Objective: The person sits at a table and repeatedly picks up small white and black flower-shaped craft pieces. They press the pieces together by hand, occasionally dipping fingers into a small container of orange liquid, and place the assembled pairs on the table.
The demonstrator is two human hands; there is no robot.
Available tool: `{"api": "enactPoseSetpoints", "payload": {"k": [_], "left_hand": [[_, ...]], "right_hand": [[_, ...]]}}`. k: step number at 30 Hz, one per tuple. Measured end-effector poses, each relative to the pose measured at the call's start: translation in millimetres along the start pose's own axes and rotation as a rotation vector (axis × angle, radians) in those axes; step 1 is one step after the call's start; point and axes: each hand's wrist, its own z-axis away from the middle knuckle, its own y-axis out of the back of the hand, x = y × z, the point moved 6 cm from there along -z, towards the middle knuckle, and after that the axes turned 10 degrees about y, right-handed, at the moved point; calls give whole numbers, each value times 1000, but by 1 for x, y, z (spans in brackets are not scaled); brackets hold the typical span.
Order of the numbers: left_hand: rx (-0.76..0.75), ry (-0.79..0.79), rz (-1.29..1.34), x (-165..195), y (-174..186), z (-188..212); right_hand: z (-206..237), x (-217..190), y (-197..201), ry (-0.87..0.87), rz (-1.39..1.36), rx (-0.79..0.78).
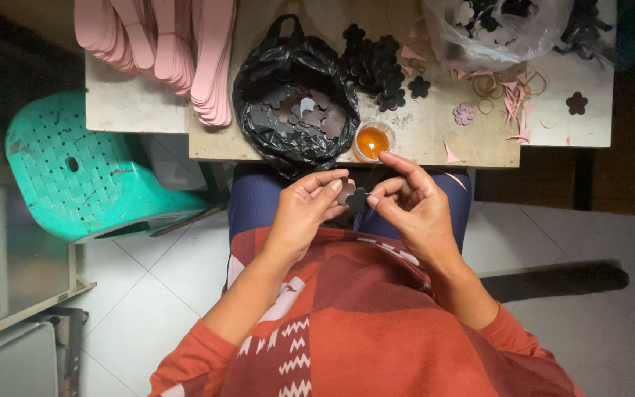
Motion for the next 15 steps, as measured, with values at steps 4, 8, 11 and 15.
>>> {"api": "enactPoseSetpoints", "payload": {"k": [4,8,11,15], "left_hand": [[-60,32,34,-3,-8,5],[-119,67,109,-3,-16,8],[-105,106,107,-4,-16,11],[-102,127,109,-6,-17,14]], "right_hand": [[0,-1,3,-6,45,3],[-1,-1,3,-3,32,18],[-2,0,1,1,42,26],[-1,-1,-2,7,62,36]]}}
